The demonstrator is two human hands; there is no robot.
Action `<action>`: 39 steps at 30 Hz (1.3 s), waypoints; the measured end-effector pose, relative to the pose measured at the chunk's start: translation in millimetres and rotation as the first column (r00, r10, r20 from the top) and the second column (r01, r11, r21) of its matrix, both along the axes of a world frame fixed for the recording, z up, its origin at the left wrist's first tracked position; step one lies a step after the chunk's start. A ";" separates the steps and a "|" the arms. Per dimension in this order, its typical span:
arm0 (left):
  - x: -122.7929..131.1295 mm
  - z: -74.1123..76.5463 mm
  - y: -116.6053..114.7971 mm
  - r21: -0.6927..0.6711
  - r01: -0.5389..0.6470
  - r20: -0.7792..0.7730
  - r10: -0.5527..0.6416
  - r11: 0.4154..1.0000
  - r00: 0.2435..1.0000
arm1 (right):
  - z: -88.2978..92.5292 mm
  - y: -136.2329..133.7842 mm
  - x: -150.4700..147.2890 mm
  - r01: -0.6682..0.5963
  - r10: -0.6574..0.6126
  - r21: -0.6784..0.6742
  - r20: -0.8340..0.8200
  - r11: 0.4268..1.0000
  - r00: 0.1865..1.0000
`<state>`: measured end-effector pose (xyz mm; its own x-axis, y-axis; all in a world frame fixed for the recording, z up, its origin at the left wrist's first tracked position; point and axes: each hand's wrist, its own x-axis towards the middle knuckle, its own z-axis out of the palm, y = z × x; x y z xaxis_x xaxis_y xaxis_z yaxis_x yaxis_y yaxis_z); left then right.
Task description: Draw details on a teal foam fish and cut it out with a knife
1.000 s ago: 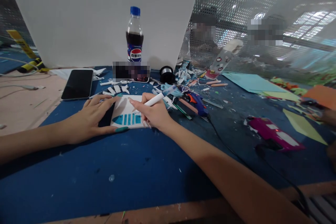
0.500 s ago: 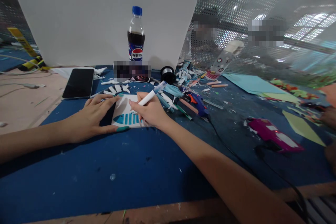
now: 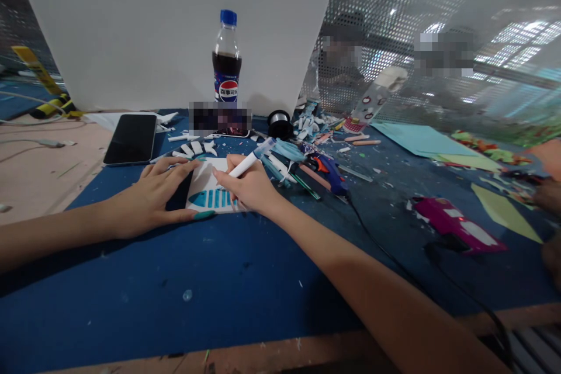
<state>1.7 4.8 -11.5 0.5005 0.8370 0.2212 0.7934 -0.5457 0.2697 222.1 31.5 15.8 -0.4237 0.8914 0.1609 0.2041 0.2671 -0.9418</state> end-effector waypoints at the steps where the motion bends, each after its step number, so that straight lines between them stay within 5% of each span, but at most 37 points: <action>1: 0.0 0.4 0.0 0.000 0.000 0.000 0.000 1.000 1.000 | -0.4 0.4 0.1 -0.004 0.004 0.005 -0.002 1.000 1.000; 10: 1.3 2.7 -0.5 -0.016 -0.001 0.003 0.001 1.000 1.000 | -3.2 5.2 2.4 -0.080 0.080 0.009 -0.003 0.997 0.997; 19: 4.3 11.8 -1.5 -0.096 -0.010 -0.035 0.007 0.995 0.999 | -0.8 2.5 0.0 -0.012 0.012 0.010 0.005 1.000 1.000; 39: 3.4 6.2 -1.6 -0.027 -0.010 -0.011 0.010 1.000 1.000 | -4.6 5.6 3.2 -0.014 0.011 0.047 0.064 0.999 0.998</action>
<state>5.1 3.1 -5.4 0.4941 0.8477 0.1931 0.8019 -0.5301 0.2754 225.3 37.1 11.2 -0.4458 0.8778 0.1755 0.2598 0.3145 -0.9130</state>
